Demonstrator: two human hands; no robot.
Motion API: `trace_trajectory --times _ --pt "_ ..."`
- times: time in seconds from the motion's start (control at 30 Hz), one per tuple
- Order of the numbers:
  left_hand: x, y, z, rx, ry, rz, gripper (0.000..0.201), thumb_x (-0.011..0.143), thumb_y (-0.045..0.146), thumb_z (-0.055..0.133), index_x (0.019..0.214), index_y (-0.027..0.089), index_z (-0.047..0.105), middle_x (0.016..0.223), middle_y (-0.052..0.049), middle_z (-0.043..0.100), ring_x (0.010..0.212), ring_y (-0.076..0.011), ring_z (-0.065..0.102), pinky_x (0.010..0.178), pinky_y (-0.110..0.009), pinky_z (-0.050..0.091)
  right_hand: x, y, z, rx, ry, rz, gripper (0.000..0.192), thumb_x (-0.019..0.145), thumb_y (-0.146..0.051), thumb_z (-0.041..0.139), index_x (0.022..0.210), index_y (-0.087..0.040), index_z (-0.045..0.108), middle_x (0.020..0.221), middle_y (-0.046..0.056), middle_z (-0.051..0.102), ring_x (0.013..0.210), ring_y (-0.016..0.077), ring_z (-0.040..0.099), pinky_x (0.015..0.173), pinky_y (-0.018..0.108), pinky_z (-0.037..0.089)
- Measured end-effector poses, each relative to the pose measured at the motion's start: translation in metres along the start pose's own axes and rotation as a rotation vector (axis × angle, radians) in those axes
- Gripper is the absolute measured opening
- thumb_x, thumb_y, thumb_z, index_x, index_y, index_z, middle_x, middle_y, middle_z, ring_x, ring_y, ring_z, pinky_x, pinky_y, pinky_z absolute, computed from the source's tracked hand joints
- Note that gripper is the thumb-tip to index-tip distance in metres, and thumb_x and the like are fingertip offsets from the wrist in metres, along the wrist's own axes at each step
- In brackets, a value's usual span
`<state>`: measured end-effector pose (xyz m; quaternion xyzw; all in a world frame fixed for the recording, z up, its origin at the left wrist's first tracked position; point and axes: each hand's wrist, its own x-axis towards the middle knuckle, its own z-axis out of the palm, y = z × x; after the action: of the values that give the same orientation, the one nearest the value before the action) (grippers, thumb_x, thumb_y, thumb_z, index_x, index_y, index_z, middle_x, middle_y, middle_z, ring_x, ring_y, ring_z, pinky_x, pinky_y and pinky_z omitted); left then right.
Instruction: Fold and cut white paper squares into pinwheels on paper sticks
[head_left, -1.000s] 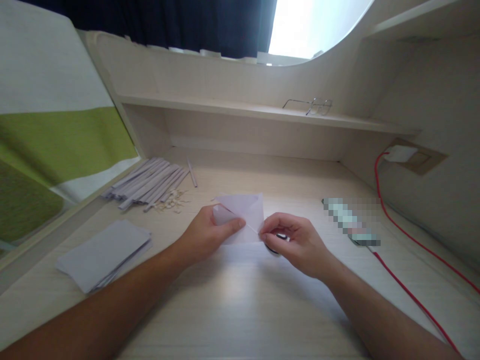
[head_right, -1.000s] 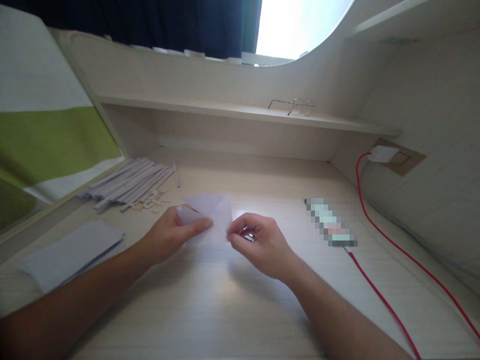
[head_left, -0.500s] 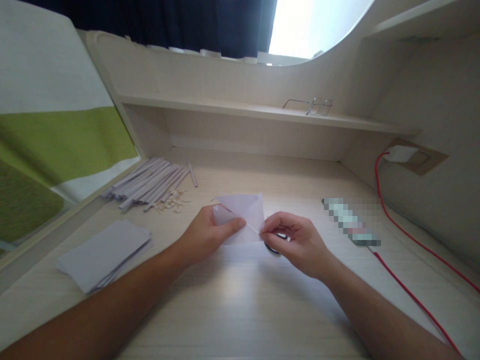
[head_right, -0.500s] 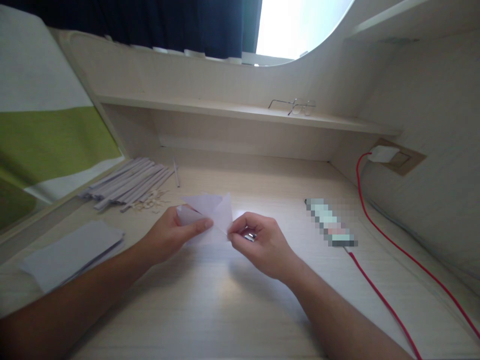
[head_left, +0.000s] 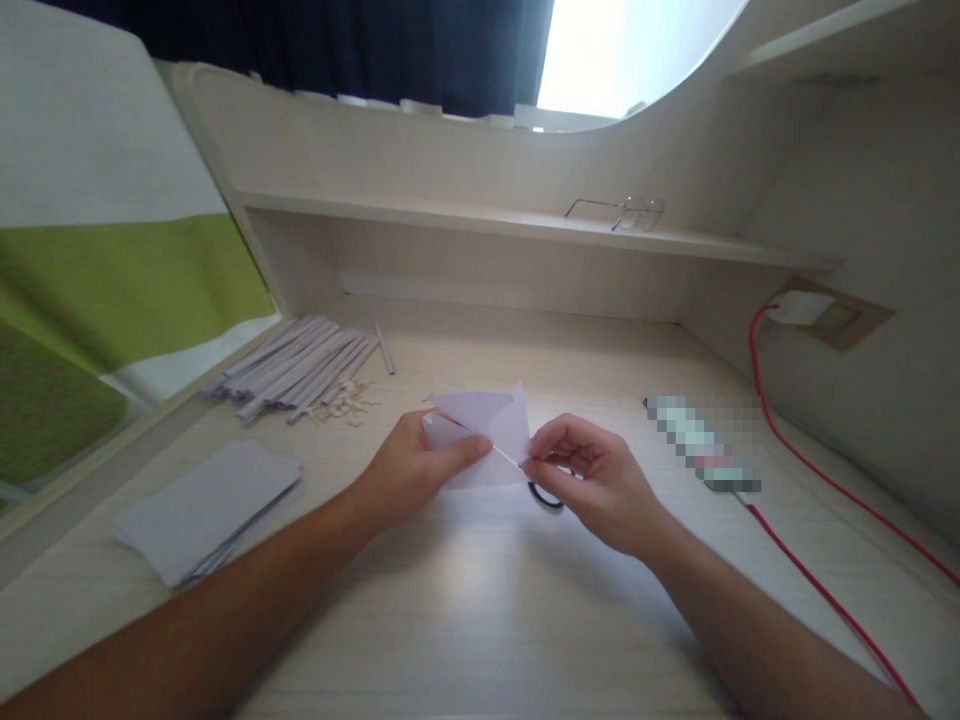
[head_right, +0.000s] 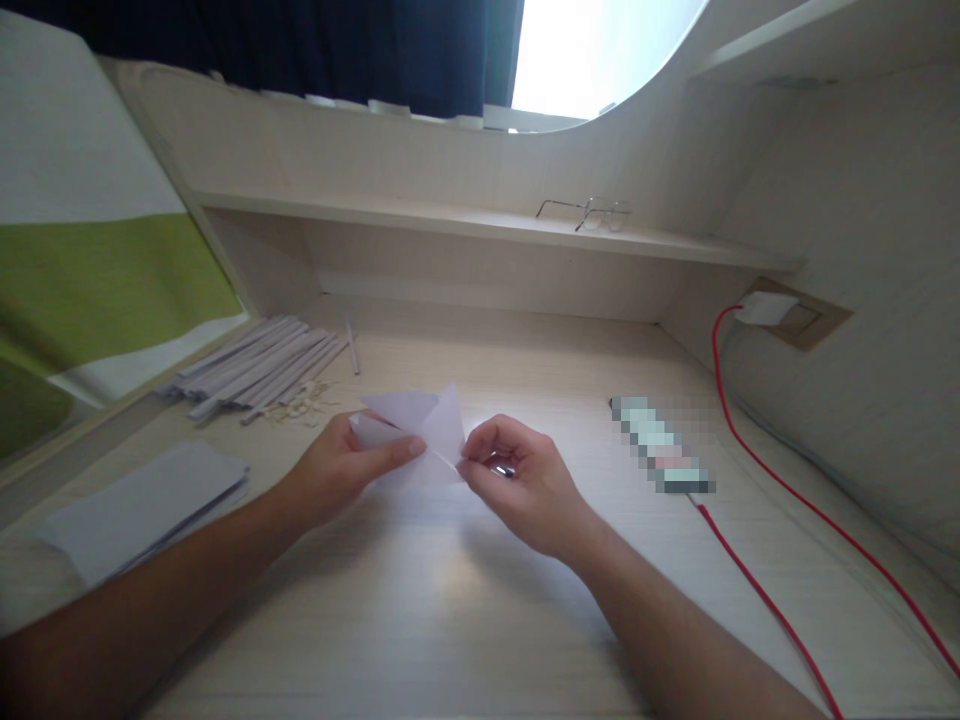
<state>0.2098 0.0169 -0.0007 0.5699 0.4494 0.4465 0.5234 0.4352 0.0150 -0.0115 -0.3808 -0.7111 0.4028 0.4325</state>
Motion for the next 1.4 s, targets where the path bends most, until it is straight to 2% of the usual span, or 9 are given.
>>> trace_trajectory --times 0.2,0.4,0.63,0.73,0.93,1.03,1.13,1.23,1.4 --pt "0.0 0.001 0.001 -0.037 0.028 -0.026 0.025 0.07 0.035 0.081 0.084 0.015 0.077 0.078 -0.003 0.076 0.068 -0.0159 0.065 0.066 -0.026 0.053 0.001 0.0 0.001 0.045 -0.007 0.017 0.011 0.085 -0.022 0.076 0.087 -0.02 0.066 0.079 0.0 0.066 0.07 0.0137 0.06 0.062 0.027 0.049" --pt "0.0 0.001 0.001 0.005 0.019 -0.015 0.024 0.069 0.038 0.08 0.075 0.016 0.075 0.069 -0.001 0.071 0.061 -0.0138 0.061 0.058 -0.023 0.049 0.001 0.0 0.001 0.081 -0.005 0.033 0.01 0.084 -0.02 0.076 0.085 -0.019 0.066 0.078 0.001 0.066 0.071 0.0147 0.061 0.063 0.028 0.049" --pt "0.002 -0.002 0.0 0.046 0.019 -0.05 0.028 0.072 0.039 0.077 0.082 0.014 0.075 0.073 -0.003 0.073 0.064 -0.0163 0.063 0.062 -0.026 0.05 0.001 0.001 0.002 0.128 -0.015 0.053 0.009 0.084 -0.019 0.075 0.085 -0.019 0.066 0.077 0.001 0.067 0.071 0.0144 0.063 0.064 0.028 0.05" --pt "0.003 -0.002 -0.002 0.064 0.039 -0.033 0.028 0.073 0.041 0.075 0.079 0.014 0.073 0.071 -0.003 0.071 0.062 -0.0154 0.061 0.06 -0.026 0.048 0.002 0.0 0.002 0.146 -0.001 0.06 0.01 0.083 -0.021 0.076 0.085 -0.019 0.066 0.079 0.002 0.069 0.073 0.0157 0.065 0.068 0.03 0.052" --pt "0.005 -0.001 -0.005 0.066 0.112 -0.038 0.03 0.073 0.043 0.076 0.078 0.014 0.071 0.07 -0.002 0.07 0.06 -0.0152 0.06 0.056 -0.025 0.045 0.007 0.004 -0.005 -0.148 0.091 0.046 0.004 0.086 -0.022 0.071 0.085 -0.019 0.071 0.077 0.002 0.07 0.069 0.0165 0.064 0.061 0.028 0.049" --pt "0.006 0.0 -0.005 0.035 0.137 -0.043 0.03 0.072 0.042 0.077 0.08 0.014 0.073 0.074 -0.003 0.073 0.063 -0.0159 0.063 0.059 -0.025 0.047 0.006 0.006 -0.006 -0.179 0.105 0.012 0.006 0.087 -0.023 0.071 0.093 -0.02 0.072 0.076 0.001 0.07 0.068 0.0165 0.064 0.06 0.028 0.048" --pt "0.006 0.0 -0.005 0.046 0.151 -0.034 0.027 0.071 0.041 0.077 0.075 0.014 0.071 0.069 -0.001 0.07 0.06 -0.0143 0.06 0.055 -0.024 0.044 0.003 0.004 -0.005 -0.075 0.072 -0.058 0.014 0.091 -0.024 0.07 0.105 -0.022 0.071 0.089 0.004 0.074 0.08 0.0186 0.069 0.07 0.031 0.054" --pt "0.005 -0.002 -0.004 0.067 0.122 -0.028 0.027 0.073 0.041 0.076 0.074 0.015 0.069 0.065 0.001 0.066 0.057 -0.013 0.056 0.053 -0.023 0.042 -0.001 -0.002 -0.003 -0.094 -0.018 -0.113 0.017 0.094 -0.024 0.067 0.11 -0.024 0.072 0.1 0.006 0.075 0.089 0.0194 0.07 0.073 0.031 0.055" --pt "0.004 -0.002 -0.001 0.087 0.082 -0.028 0.028 0.074 0.04 0.075 0.069 0.015 0.065 0.06 0.003 0.059 0.054 -0.0108 0.051 0.051 -0.022 0.038 -0.002 -0.005 -0.002 -0.188 -0.076 -0.088 0.012 0.095 -0.019 0.064 0.1 -0.023 0.074 0.091 0.002 0.074 0.076 0.0151 0.065 0.066 0.028 0.05"
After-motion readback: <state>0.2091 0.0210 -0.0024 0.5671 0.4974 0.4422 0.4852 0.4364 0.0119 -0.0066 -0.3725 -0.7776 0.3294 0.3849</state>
